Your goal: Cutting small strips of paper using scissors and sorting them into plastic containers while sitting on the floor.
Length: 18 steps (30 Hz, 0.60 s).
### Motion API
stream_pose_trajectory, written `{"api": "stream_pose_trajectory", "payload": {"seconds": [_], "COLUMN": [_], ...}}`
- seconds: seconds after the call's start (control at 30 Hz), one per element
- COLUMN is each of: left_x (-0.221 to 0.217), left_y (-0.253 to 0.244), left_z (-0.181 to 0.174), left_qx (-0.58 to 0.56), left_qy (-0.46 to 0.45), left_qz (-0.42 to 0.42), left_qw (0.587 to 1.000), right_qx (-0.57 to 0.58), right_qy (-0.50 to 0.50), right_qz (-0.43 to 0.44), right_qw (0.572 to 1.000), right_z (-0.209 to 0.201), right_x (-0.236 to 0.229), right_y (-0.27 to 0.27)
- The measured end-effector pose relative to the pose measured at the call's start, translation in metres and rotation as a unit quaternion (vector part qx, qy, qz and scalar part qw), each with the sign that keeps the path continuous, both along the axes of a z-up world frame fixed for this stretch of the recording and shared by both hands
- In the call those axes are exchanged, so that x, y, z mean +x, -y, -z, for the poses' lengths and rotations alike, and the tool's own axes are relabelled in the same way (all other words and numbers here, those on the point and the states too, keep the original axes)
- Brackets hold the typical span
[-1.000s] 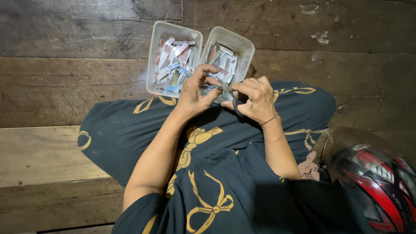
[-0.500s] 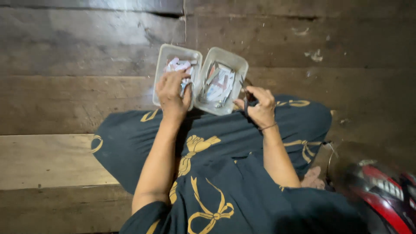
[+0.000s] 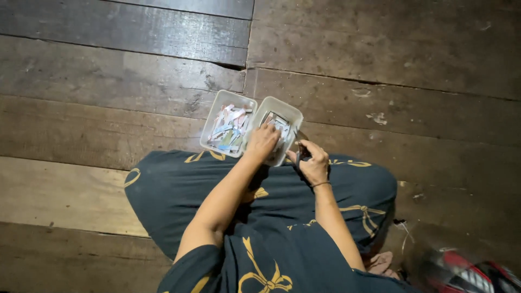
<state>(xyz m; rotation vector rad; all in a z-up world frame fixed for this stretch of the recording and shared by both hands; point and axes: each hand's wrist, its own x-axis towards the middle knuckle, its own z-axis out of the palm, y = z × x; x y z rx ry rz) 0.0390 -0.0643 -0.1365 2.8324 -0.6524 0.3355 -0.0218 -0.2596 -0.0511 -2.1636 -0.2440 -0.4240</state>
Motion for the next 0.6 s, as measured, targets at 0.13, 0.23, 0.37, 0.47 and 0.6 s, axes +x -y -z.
{"api": "stream_pose_trajectory", "payload": {"seconds": [0.13,0.23,0.37,0.47,0.6], "left_x": [-0.015,-0.019,-0.012,-0.049,-0.043], "left_y": [-0.006,-0.012,-0.022,-0.023,-0.026], "left_z": [-0.053,-0.047,-0.010,-0.073,-0.039], "left_qx": [-0.018,-0.074,-0.157,-0.170,-0.161], "left_qy": [0.023,-0.015,-0.145,-0.201,-0.156], "left_qz": [0.016,0.015,-0.062,-0.106,-0.117], "left_qw": [0.999,0.997,0.975,0.959,0.967], "right_qx": [0.010,0.021,-0.028,-0.041,-0.057], "right_qy": [-0.009,-0.024,-0.091,-0.078,-0.086], "right_qz": [-0.007,-0.004,0.037,0.039,0.046], "right_qw": [1.000,0.999,0.995,0.995,0.994], "right_z": [0.002,-0.005,-0.021,-0.004,0.002], "right_x": [-0.004,-0.009,-0.013,-0.020,0.001], "right_y": [-0.001,-0.003,-0.004,0.002,0.005]}}
